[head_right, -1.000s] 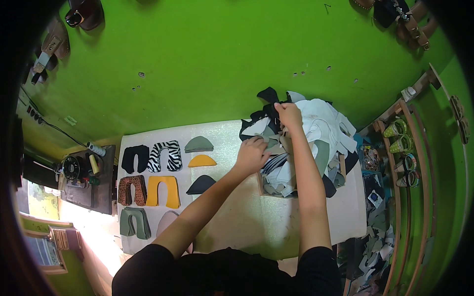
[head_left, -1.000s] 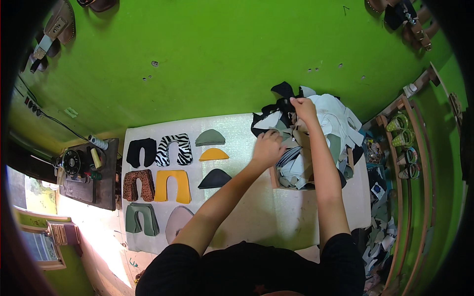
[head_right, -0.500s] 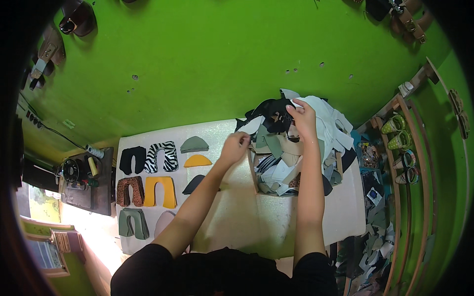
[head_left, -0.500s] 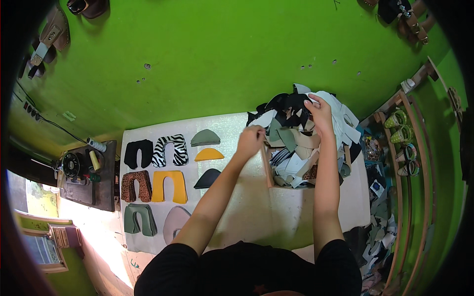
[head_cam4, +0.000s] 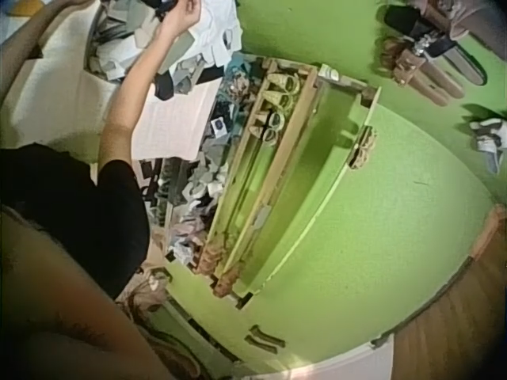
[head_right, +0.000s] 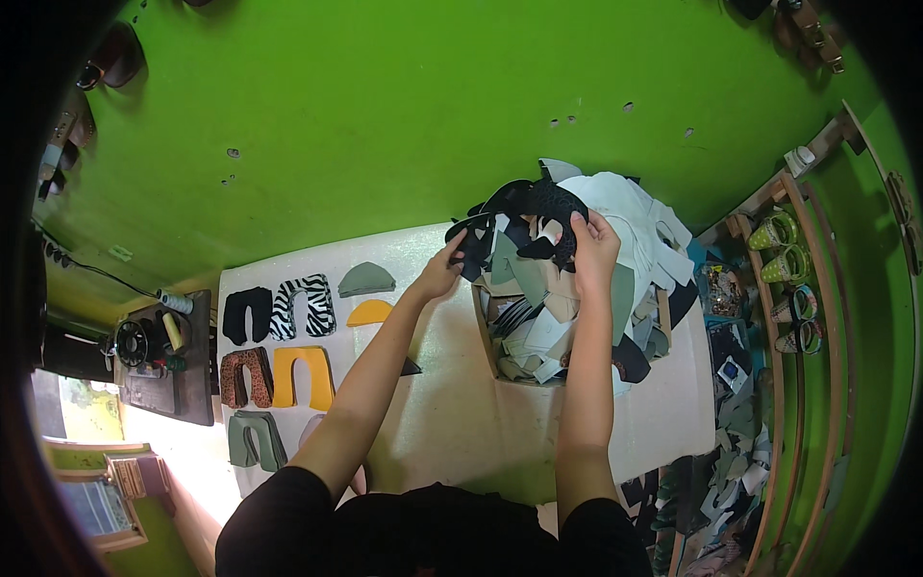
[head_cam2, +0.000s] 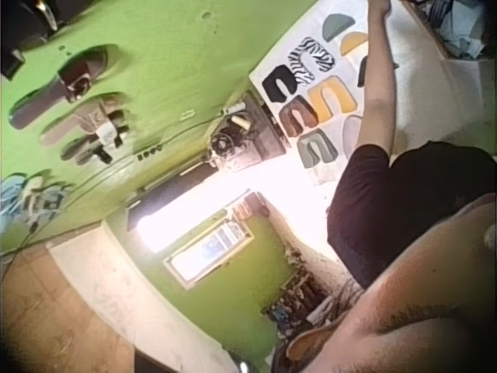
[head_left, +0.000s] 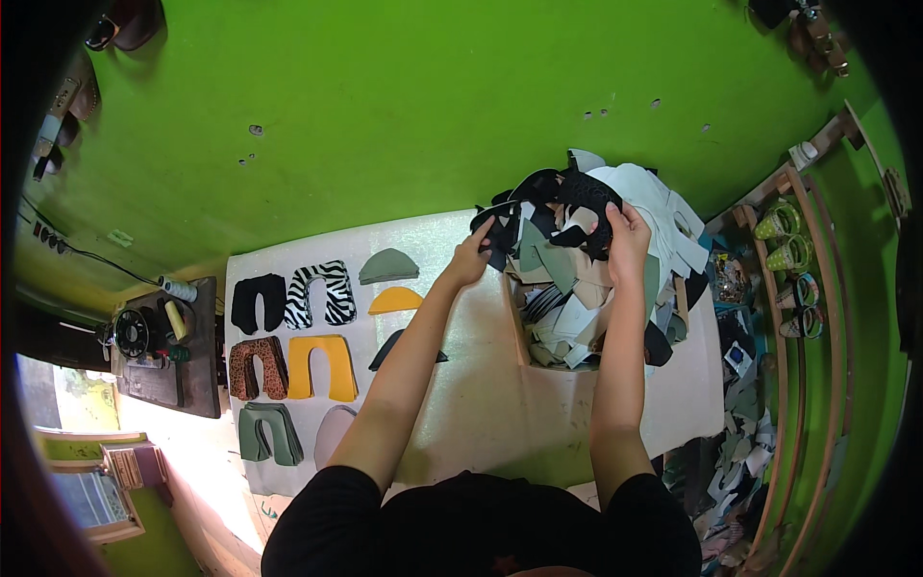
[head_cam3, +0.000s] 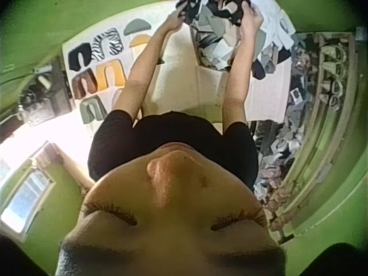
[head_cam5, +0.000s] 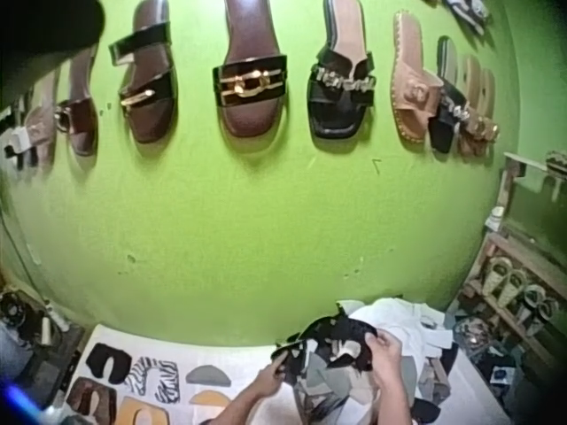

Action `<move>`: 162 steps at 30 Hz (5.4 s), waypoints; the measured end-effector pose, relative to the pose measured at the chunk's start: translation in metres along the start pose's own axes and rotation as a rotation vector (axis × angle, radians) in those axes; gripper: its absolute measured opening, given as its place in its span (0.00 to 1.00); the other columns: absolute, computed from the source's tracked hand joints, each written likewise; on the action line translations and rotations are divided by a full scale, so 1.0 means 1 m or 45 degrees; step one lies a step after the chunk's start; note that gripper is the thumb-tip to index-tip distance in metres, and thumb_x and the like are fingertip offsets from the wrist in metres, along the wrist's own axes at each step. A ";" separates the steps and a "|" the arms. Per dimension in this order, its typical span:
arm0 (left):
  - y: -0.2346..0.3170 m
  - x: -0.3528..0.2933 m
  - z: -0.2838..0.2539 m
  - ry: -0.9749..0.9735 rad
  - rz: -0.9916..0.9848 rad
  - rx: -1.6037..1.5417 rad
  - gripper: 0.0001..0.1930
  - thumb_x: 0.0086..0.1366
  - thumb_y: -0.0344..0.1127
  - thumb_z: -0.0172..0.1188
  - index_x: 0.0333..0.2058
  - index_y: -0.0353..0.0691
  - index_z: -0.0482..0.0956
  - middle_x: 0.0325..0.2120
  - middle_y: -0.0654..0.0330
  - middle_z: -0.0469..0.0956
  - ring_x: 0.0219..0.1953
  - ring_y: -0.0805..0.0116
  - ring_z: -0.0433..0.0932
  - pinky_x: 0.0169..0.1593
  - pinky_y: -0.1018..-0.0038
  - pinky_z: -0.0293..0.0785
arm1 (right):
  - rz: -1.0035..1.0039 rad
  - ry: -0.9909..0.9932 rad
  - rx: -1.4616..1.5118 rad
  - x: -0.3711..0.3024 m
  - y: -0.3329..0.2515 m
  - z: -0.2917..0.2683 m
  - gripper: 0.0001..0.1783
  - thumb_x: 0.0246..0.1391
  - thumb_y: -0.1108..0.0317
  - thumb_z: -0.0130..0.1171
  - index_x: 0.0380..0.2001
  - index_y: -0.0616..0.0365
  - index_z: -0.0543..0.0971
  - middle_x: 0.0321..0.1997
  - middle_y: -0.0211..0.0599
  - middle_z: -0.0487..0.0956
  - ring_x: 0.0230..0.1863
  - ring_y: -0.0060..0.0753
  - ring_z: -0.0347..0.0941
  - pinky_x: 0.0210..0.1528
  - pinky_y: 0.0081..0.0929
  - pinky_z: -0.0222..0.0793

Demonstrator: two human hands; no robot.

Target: Sorting and arranging various shoe upper components on a table.

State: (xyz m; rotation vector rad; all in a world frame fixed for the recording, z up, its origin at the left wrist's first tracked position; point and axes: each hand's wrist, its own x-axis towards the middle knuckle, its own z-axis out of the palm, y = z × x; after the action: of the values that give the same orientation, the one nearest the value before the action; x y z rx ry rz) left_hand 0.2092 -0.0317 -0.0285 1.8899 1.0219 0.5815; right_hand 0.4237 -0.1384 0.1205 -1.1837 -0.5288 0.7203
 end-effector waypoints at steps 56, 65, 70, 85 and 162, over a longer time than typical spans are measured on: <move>0.139 -0.292 -0.039 0.174 -0.438 -0.885 0.13 0.60 0.34 0.47 0.42 0.39 0.75 0.29 0.66 0.75 0.31 0.78 0.72 0.34 0.80 0.70 | -0.462 -0.441 -1.315 -0.247 -0.012 0.025 0.10 0.39 0.65 0.59 0.20 0.63 0.79 0.20 0.49 0.75 0.25 0.49 0.73 0.31 0.38 0.67; 0.137 -0.325 -0.059 0.137 -0.318 -1.144 0.16 0.61 0.35 0.47 0.45 0.34 0.71 0.39 0.61 0.72 0.39 0.75 0.72 0.42 0.78 0.71 | -0.300 -1.008 -1.114 -0.303 -0.007 0.051 0.19 0.44 0.62 0.57 0.38 0.64 0.75 0.32 0.50 0.71 0.38 0.48 0.69 0.41 0.33 0.65; 0.161 -0.342 -0.077 0.210 -0.317 -1.079 0.22 0.61 0.36 0.50 0.52 0.30 0.62 0.45 0.56 0.71 0.47 0.72 0.70 0.48 0.80 0.65 | -0.532 -1.155 -1.043 -0.307 -0.002 0.052 0.24 0.44 0.70 0.54 0.46 0.70 0.68 0.37 0.47 0.70 0.41 0.44 0.68 0.43 0.30 0.64; 0.114 -0.370 -0.123 0.132 -0.190 -0.721 0.18 0.49 0.32 0.64 0.37 0.35 0.70 0.27 0.61 0.74 0.28 0.76 0.72 0.33 0.80 0.68 | 0.027 -1.422 -0.757 -0.301 -0.023 0.083 0.08 0.45 0.71 0.57 0.31 0.62 0.75 0.26 0.29 0.74 0.28 0.19 0.67 0.36 0.19 0.64; 0.057 -0.386 -0.186 -0.054 0.093 -1.949 0.28 0.54 0.43 0.53 0.49 0.29 0.60 0.43 0.53 0.67 0.38 0.63 0.69 0.42 0.67 0.68 | 0.215 -1.049 -0.246 -0.347 0.035 0.122 0.08 0.51 0.69 0.55 0.30 0.63 0.78 0.26 0.23 0.75 0.27 0.12 0.66 0.31 0.14 0.63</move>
State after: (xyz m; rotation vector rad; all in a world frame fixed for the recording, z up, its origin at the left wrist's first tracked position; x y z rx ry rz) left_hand -0.1135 -0.2800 0.1162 0.5493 0.2122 0.9574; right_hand 0.0975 -0.3114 0.1237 -1.0840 -1.2102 1.3347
